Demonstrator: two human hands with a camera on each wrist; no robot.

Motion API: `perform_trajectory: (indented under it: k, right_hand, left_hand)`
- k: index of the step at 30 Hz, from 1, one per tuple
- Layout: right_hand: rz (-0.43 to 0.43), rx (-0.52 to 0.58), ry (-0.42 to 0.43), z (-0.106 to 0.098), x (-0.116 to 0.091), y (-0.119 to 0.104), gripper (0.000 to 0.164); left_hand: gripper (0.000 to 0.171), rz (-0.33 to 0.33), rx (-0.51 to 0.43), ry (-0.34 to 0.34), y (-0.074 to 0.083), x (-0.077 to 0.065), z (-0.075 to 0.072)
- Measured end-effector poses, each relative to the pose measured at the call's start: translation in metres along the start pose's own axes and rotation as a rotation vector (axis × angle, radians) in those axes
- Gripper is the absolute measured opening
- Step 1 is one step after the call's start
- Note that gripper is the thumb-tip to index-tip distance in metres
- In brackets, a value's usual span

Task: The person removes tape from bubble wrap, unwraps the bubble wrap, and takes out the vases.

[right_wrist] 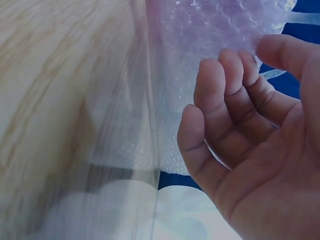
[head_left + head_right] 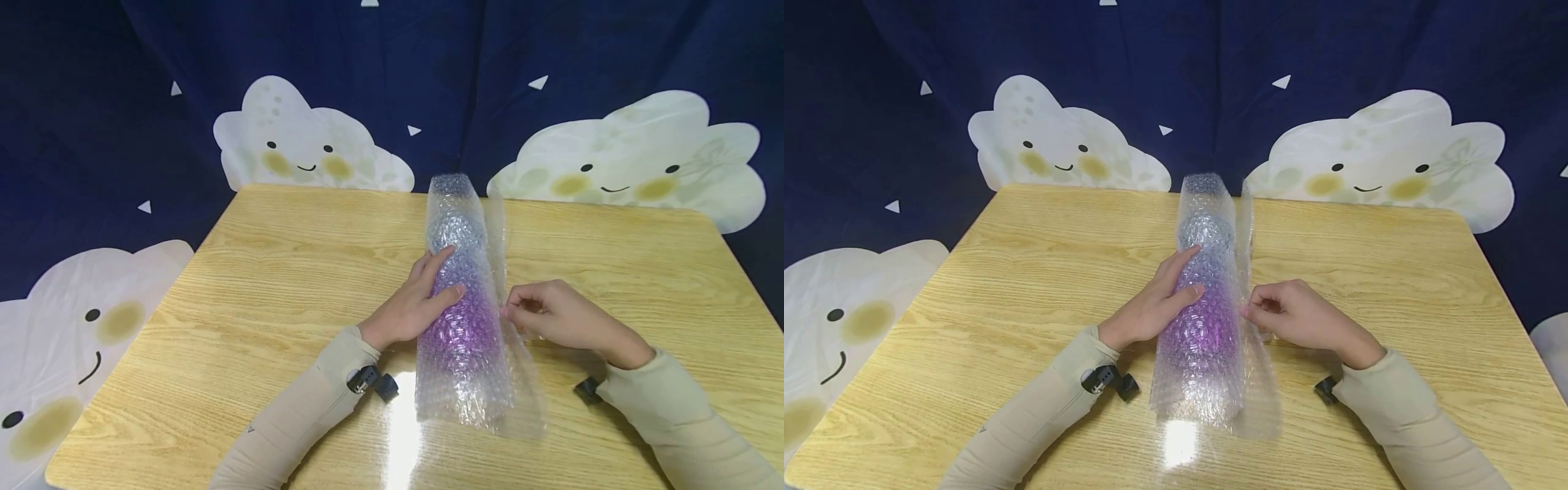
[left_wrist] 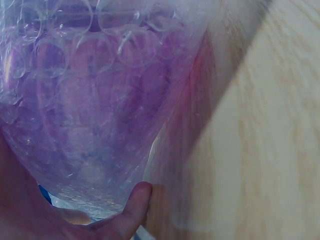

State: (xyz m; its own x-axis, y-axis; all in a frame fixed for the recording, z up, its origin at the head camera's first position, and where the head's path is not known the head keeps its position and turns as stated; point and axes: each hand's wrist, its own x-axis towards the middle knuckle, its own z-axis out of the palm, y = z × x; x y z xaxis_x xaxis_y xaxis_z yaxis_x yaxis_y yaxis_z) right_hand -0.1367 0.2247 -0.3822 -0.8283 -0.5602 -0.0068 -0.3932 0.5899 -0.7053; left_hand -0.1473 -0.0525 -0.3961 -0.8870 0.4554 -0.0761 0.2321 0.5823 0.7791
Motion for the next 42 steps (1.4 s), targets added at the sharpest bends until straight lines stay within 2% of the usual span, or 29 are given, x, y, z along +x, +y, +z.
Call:
perform_trajectory:
  k: [20,34,42]
  right_hand:
    - [0.002,-0.072,-0.044,-0.0027,0.0005,0.0051,0.02]
    - [0.051,-0.106,-0.064,-0.0043,0.001,0.006,0.023]
    - [0.085,-0.086,-0.102,-0.0067,0.0006,0.0078,0.023]
  left_hand:
    - [0.076,0.005,-0.007,0.0,-0.0001,0.0,0.0]
    - [0.076,0.005,-0.007,-0.004,-0.0006,0.0005,0.0003]
    - [0.077,0.011,-0.008,-0.002,-0.0007,0.0004,-0.0001]
